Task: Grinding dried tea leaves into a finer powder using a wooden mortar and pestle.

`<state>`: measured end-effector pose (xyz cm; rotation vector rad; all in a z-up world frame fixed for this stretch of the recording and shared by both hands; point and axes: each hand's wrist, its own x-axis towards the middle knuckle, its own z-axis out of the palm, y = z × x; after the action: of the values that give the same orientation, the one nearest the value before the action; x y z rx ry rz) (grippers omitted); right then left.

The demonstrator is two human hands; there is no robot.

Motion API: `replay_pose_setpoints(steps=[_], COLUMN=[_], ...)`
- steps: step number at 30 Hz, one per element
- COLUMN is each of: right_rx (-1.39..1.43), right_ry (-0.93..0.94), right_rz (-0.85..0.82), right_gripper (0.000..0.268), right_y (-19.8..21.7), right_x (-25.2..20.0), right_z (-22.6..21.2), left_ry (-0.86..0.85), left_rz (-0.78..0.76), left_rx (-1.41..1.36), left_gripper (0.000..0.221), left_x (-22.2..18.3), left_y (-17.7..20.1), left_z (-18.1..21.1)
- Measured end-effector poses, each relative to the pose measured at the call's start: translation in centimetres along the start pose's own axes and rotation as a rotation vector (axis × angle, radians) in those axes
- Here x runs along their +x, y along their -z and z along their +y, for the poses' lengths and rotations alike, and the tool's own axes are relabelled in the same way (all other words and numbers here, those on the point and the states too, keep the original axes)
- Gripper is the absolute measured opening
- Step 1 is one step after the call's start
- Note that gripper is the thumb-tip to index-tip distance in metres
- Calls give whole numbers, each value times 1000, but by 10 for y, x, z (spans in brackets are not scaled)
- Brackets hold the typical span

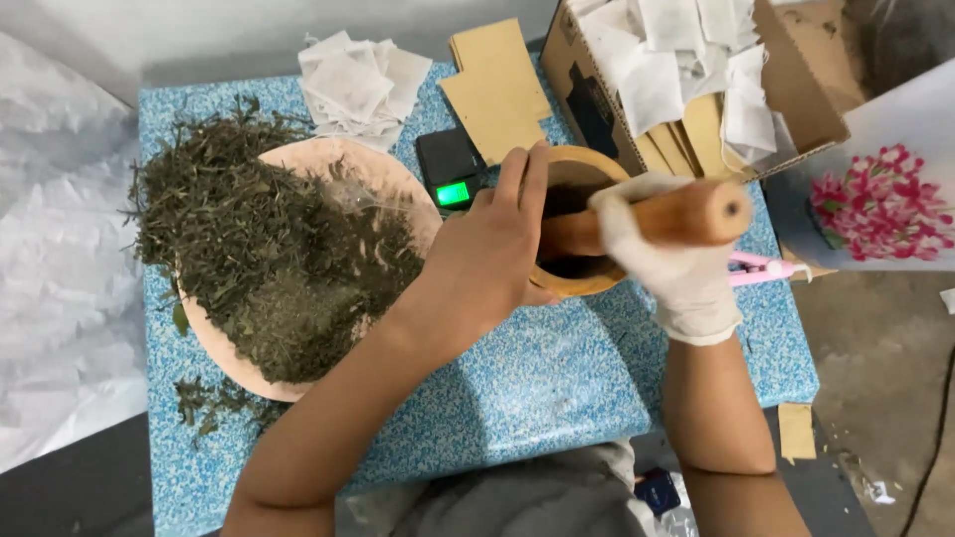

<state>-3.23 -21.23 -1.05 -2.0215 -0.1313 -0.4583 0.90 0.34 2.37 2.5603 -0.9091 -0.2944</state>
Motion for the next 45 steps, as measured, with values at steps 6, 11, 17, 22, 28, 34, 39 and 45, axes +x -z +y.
replay_pose_setpoints(steps=[6,11,17,22,28,34,39,45], right_rx=[-93,209,30,90,91,175,108,144], right_ry=[291,-102,153,242,299,230,315,160], right_rz=[152,-24,175,173,180,129,256,280], right_gripper=[5,16,22,33,38,37,43,27], right_y=[-5,3,20,14,3,2,-8,-14], right_x=[-1,-4,-3,8,-1,-18,-5,9], right_z=[4,-6,3,5,15,56,29,-11], left_ry=[-30,27,15,12,-16,23,0,46], left_rz=[32,-51,-62,-20,54,-43,55,-173], left_rx=[168,163,175,231,228,197,295,68], left_gripper=[157,156,156,159,158,156,164,169], left_x=[4,4,3,5,3,11,10,9], left_y=[-13,-3,-6,-8,-17,-9,-14,8], left_z=[-7,-2,-3,-4,-7,-5,-3,1])
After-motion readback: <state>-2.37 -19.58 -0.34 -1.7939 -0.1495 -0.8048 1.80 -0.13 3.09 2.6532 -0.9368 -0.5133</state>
